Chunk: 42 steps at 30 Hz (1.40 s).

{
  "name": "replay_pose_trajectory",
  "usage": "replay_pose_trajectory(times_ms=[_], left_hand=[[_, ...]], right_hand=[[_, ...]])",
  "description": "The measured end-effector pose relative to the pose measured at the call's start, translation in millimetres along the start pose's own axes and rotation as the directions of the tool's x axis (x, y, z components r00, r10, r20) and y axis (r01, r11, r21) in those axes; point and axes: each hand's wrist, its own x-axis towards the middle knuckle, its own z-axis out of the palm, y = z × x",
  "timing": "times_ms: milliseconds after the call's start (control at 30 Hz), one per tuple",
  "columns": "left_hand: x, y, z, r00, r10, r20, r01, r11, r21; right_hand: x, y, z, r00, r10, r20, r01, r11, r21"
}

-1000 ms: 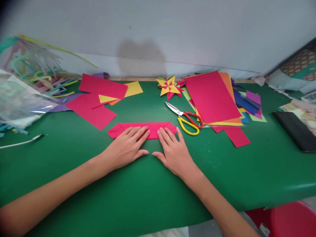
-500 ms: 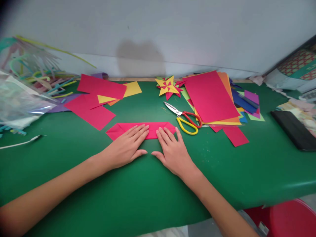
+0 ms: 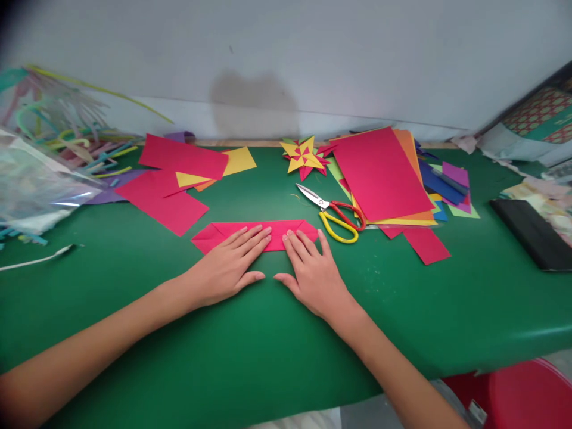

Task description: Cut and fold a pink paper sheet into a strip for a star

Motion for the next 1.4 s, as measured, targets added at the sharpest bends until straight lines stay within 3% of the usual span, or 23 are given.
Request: replay_pose_trajectory(times_ms=[233,433,667,867,1033,1167,1233,1400], left_hand=[[1.1,1.4,-0.4,1.000,-0.005,0.008,0.005,1.000,0.019],[1.2,1.3,0.7,1.000,-0.009,0.017,0.008,0.999,0.031],[0.8,0.6,0.0,1.000,0.002,0.026,-0.003,0.999,0.049],[-0.3,-0.9,0.6,1.000,-0.007,0.025,0.006,0.999,0.035],[0.7,-0.5,-0.7,0.999,-0.015,0.043,0.014,0.999,0.035],[1.0,-0.1,-1.0,0.999,-0.016,0.045,0.014,0.999,0.040],[0.6,0.0,-0.8,0.999,-0.008,0.039,0.007,0.999,0.049],[-0.3,-0.2,1.2,1.000,0.004,0.013,-0.005,0.999,0.044]], right_hand=[[9.5,-17.6,-12.6,0.999,0.046,0.001,-0.046,0.998,-0.053],[25.9,-35.9,-10.6,0.994,-0.085,0.074,0.081,0.995,0.049],[-1.3,-14.9,1.3,0.990,-0.061,0.126,0.052,0.996,0.070],[-31.0,-1.5,-8.1,0.996,-0.011,0.093,0.012,1.000,-0.016],[-37.6,5.7,-22.6,0.998,0.040,0.048,-0.038,0.998,-0.057],[-28.3,-0.5,-40.5,0.994,0.103,-0.037,-0.106,0.990,-0.098],[-17.9,-8.8,-46.0,0.995,0.077,-0.065,-0.082,0.994,-0.079],[15.8,-21.9,-30.4,0.999,-0.037,-0.014,0.038,0.999,0.037]])
